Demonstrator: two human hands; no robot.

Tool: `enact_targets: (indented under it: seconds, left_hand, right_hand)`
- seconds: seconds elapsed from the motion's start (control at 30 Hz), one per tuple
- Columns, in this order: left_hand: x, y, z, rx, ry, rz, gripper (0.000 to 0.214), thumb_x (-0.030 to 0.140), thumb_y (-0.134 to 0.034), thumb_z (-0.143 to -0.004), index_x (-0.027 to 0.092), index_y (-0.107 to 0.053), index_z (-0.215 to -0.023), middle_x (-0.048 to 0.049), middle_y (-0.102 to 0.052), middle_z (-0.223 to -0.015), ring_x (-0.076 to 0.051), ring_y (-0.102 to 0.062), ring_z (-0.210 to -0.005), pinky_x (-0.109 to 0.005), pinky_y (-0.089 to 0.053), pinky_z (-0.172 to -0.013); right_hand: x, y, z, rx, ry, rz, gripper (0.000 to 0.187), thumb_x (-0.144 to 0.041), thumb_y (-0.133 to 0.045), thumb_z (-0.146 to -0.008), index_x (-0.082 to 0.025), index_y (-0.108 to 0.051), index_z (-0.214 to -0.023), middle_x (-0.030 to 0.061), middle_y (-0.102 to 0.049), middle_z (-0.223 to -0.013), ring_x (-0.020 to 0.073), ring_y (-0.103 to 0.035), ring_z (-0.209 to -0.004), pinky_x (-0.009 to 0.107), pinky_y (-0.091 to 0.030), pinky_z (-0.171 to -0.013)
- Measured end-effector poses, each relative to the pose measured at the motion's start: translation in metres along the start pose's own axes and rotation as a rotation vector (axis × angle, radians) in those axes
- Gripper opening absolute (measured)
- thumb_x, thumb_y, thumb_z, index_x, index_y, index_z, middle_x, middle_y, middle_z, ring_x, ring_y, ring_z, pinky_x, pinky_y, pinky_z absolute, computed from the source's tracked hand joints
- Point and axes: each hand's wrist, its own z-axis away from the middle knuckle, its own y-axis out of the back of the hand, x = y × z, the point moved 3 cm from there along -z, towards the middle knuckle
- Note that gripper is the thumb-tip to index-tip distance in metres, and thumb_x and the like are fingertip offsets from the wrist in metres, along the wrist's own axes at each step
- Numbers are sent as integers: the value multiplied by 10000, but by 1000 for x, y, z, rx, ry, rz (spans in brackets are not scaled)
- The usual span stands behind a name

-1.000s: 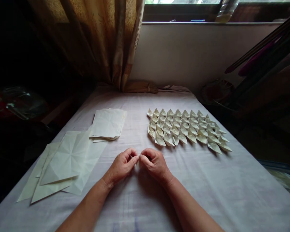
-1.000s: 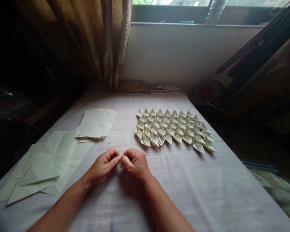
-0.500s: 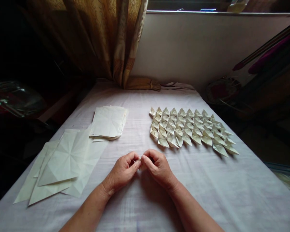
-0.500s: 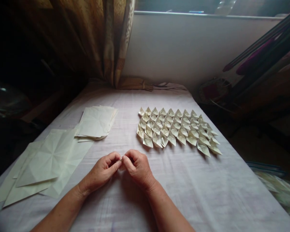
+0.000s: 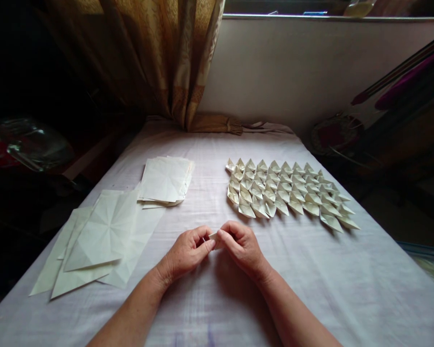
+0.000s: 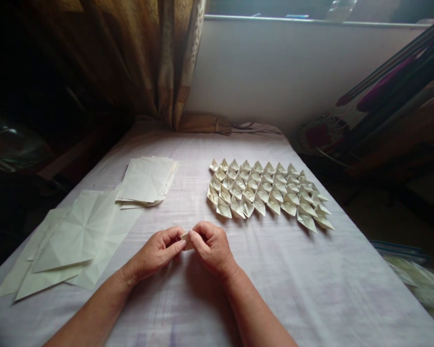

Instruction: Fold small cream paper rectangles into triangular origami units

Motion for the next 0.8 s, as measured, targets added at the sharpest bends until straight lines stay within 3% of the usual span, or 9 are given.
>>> enact_targets:
  seconds: [0.23,0.5,0.7,0.8]
  left_hand:
    - [2,0,1,-1,20,80,364,438,-445,-902,170,-530,-671,35,-472,-560,-84,-414,-476,-194,-347,-470]
    - [-8,4,0,178,126,98,403,513,-436,-893,170,-531,-704,25,-545,-552,-73,-444,-389,-186,-354,-409]
    - [-4,2,-1,227,20,124,307,461,-511,-880,168,-603,-860,26,-581,-620,-78,-483,-446,-189,-404,-451]
    - [-5,1,-2,268,-22,137,264,417,-561,-862,166,-628,-819,18,-581,-627,-95,-521,-527,-194,-440,-509]
  right_hand:
    - [-4,-2,2,63,57,13,274,-278,-534,-850,-188,-529,-591,-21,-522,-562,104,-476,-537,222,-385,-544]
    - [-2,1,0,-56,-44,-164,249,-367,-524,-880,-168,-615,-762,10,-596,-691,131,-537,-642,238,-433,-609]
    - [3,-2,0,-51,-97,-124,241,-329,-563,-838,-174,-567,-654,-25,-516,-585,100,-451,-544,218,-373,-523]
    - [0,-4,1,-48,-48,-65,219,-300,-563,-834,-174,-575,-655,-25,-527,-582,97,-456,-540,211,-366,-516]
